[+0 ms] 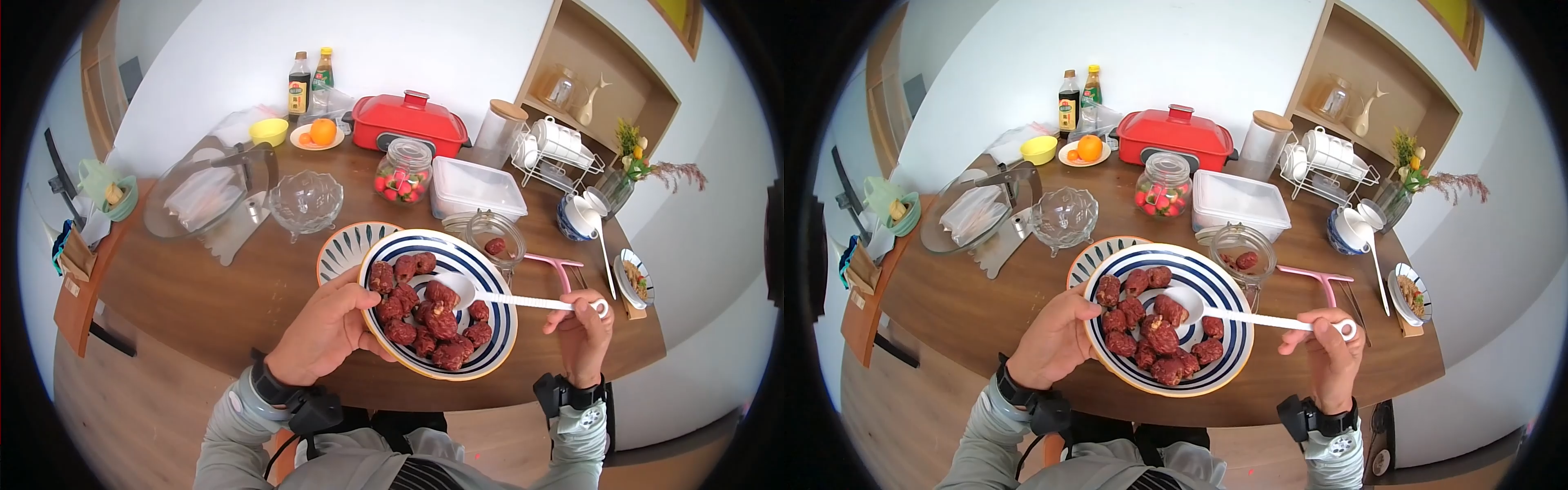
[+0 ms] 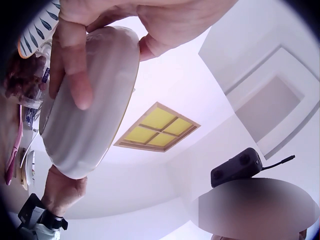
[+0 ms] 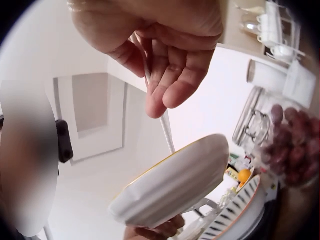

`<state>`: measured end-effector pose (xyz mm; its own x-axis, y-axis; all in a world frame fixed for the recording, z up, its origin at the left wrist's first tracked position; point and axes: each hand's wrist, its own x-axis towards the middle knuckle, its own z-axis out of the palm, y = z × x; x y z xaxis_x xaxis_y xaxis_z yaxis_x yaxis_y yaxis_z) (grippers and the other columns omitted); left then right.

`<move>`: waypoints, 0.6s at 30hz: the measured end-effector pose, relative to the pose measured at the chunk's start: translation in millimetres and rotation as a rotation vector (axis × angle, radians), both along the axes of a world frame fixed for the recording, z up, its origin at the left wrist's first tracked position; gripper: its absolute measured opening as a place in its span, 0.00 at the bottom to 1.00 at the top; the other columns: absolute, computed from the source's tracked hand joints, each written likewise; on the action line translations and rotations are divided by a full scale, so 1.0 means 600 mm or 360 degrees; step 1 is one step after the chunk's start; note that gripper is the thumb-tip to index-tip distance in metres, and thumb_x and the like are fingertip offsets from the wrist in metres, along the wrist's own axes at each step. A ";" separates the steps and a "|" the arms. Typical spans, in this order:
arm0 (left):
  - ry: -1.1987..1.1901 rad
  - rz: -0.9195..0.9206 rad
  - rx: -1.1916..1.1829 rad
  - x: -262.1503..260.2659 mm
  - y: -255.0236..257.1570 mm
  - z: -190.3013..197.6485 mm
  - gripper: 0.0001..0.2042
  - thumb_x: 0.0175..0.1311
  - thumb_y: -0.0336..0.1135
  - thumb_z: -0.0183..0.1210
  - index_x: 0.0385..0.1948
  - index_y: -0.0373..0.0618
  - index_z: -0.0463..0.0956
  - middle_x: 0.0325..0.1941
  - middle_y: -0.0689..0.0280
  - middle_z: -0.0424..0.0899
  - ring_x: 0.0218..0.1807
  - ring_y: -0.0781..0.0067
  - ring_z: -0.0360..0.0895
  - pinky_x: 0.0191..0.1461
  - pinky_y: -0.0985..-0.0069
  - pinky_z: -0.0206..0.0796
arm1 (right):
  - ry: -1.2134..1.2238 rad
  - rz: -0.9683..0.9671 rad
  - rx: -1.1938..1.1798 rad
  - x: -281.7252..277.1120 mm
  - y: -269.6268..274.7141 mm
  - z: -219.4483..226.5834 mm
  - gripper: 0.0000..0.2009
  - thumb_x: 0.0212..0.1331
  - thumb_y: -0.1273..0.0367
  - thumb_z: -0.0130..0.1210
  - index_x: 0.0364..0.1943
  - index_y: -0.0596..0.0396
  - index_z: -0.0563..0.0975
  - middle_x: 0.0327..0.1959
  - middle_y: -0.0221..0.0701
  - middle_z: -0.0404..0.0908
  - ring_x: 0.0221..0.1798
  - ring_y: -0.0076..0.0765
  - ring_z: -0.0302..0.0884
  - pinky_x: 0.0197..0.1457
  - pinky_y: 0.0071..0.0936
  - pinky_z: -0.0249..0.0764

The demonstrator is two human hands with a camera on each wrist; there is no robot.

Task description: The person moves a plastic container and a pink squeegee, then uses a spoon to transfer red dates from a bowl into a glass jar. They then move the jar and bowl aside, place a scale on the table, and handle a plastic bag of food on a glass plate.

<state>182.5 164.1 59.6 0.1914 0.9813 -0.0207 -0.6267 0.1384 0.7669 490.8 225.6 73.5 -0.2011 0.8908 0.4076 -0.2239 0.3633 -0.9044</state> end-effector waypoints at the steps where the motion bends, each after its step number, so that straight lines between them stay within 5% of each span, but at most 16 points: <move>1: 0.0016 -0.0013 -0.0004 0.000 0.000 0.000 0.22 0.59 0.31 0.44 0.58 0.39 0.58 0.50 0.57 0.75 0.40 0.67 0.81 0.34 0.70 0.80 | 0.0069 0.0011 -0.0101 -0.001 0.002 -0.006 0.11 0.61 0.67 0.48 0.35 0.64 0.76 0.24 0.42 0.81 0.23 0.37 0.78 0.30 0.29 0.76; 7: 0.0029 -0.0033 -0.0022 0.005 0.001 -0.004 0.22 0.59 0.32 0.45 0.58 0.40 0.58 0.50 0.58 0.75 0.40 0.67 0.81 0.34 0.70 0.79 | 0.0432 0.0017 -0.0535 -0.004 0.015 -0.034 0.11 0.62 0.67 0.46 0.36 0.63 0.75 0.24 0.40 0.80 0.22 0.36 0.78 0.27 0.27 0.75; 11: 0.0032 0.0011 -0.0024 0.004 -0.001 -0.006 0.23 0.59 0.31 0.45 0.58 0.41 0.57 0.52 0.58 0.74 0.41 0.67 0.80 0.34 0.70 0.79 | 0.0527 -0.0098 -0.0356 0.018 0.039 -0.017 0.12 0.64 0.67 0.44 0.37 0.63 0.75 0.26 0.38 0.81 0.23 0.32 0.77 0.28 0.25 0.74; 18: 0.0053 0.0090 -0.0070 -0.004 -0.009 -0.012 0.25 0.58 0.30 0.44 0.60 0.41 0.56 0.54 0.58 0.72 0.42 0.67 0.80 0.34 0.70 0.79 | 0.0073 -0.0433 -0.0006 0.028 0.069 0.017 0.10 0.64 0.69 0.46 0.39 0.64 0.75 0.27 0.36 0.80 0.26 0.28 0.77 0.31 0.22 0.72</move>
